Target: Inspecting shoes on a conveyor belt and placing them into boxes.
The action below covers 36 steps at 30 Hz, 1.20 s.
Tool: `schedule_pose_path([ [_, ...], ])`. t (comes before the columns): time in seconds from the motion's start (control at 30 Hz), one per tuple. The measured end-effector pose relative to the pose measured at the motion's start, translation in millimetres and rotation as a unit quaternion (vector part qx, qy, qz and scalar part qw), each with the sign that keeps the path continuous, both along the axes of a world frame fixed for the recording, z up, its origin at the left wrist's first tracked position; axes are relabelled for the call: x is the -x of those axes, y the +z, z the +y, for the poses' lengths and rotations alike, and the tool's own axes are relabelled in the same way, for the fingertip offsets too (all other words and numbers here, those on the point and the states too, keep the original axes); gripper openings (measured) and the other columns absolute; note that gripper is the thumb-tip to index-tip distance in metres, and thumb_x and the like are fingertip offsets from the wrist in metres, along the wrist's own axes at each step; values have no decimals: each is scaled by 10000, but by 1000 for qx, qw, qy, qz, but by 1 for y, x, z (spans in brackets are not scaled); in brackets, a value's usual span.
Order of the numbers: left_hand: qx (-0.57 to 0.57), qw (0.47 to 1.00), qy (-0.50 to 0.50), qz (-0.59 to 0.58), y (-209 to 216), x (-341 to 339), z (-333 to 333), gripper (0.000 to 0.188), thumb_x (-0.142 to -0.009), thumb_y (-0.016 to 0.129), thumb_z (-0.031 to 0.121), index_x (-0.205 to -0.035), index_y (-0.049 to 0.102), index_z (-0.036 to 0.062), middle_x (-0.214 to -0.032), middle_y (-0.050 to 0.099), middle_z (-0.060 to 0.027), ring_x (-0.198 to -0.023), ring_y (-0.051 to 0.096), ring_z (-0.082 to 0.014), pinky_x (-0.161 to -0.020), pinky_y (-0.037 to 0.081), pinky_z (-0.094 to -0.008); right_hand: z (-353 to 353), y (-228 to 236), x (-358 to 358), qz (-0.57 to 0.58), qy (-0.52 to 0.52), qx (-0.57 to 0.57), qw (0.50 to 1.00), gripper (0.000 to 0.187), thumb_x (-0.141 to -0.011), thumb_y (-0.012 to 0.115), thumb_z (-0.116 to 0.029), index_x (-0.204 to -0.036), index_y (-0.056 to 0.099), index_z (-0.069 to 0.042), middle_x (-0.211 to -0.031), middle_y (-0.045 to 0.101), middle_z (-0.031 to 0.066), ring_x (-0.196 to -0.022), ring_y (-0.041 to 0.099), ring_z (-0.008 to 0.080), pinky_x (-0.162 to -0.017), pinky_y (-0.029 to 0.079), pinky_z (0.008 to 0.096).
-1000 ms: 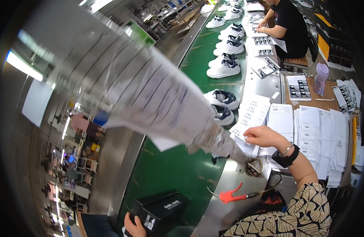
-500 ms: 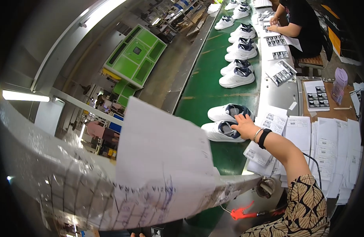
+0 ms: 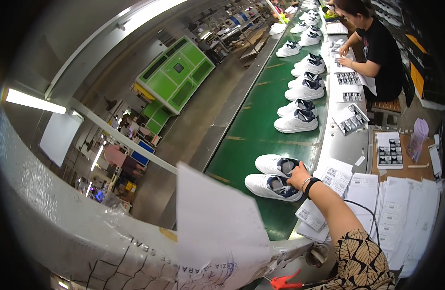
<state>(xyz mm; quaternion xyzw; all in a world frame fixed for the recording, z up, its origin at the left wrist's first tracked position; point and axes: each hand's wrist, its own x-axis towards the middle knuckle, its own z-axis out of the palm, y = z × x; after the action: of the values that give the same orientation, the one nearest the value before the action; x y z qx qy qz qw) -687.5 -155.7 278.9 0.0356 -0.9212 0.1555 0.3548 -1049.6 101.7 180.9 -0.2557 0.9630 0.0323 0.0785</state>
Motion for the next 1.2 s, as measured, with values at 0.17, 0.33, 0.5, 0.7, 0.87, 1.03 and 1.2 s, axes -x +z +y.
schedule_pose_path([
  [0.17, -38, 999, -10, -8, -40, -44, 6, 432, -708, 722, 278, -1068, 546, 117, -1021, 539, -104, -890, 521, -302, -766, 428, -427, -23, -26, 11, -18, 19, 1, 1000, 206, -770, 541, -240, -907, 691, -272, -966, 655, 72, -936, 597, 253, -939, 269, 522],
  [0.33, -154, 976, 7, -155, -78, -47, -3, 434, -724, 657, 201, -1114, 556, 39, -1151, 512, -170, -1081, 467, -340, -945, 347, -459, -22, -28, 18, -39, 101, 113, 988, 242, -701, 582, -167, -918, 682, -204, -980, 638, 160, -953, 608, 276, -773, 470, 358],
  [0.5, -142, 978, 65, -140, -88, -21, -10, 445, -714, 645, 180, -1134, 501, 172, -1040, 504, -24, -984, 486, -195, -804, 364, -416, -188, 194, -40, -21, 188, 121, 974, 245, -709, 573, -136, -935, 661, -172, -883, 633, 138, -851, 610, 291, -747, 463, 394],
  [0.7, -175, 956, 108, -210, -91, -9, -13, 316, -779, 494, 115, -1094, 512, 130, -1009, 526, -49, -972, 515, -212, -820, 386, -418, -135, 101, -98, -31, 273, 384, 882, 206, -716, 585, -175, -908, 659, -180, -818, 620, 112, -873, 583, 292, -802, 429, 435],
  [0.87, -168, 960, 20, -223, -86, 1, 4, 215, -774, 494, 119, -980, 553, 102, -902, 541, -52, -868, 544, -216, -707, 431, -364, -198, 98, -151, 53, 468, 437, 766, 192, -681, 603, -116, -861, 632, -181, -676, 566, 61, -709, 560, 272, -654, 444, 411],
  [1.03, -274, 925, -38, -261, -96, -21, 16, 307, -763, 569, 171, -1055, 543, 83, -903, 549, -94, -858, 565, -258, -740, 471, -375, -203, 119, -170, -159, 552, 335, 746, 420, -781, 587, -183, -1188, 516, -109, -1115, 559, 134, -1067, 513, 284, -900, 406, 380],
  [1.2, -405, 861, 84, -296, -111, -36, -14, 418, -790, 573, 287, -1142, 515, 69, -1076, 572, -160, -997, 544, -329, -844, 440, -425, -159, 118, -129, -243, 334, 423, 806, 317, -828, 574, -155, -1110, 563, -11, -929, 612, 60, -839, 570, 142, -755, 463, 269],
])
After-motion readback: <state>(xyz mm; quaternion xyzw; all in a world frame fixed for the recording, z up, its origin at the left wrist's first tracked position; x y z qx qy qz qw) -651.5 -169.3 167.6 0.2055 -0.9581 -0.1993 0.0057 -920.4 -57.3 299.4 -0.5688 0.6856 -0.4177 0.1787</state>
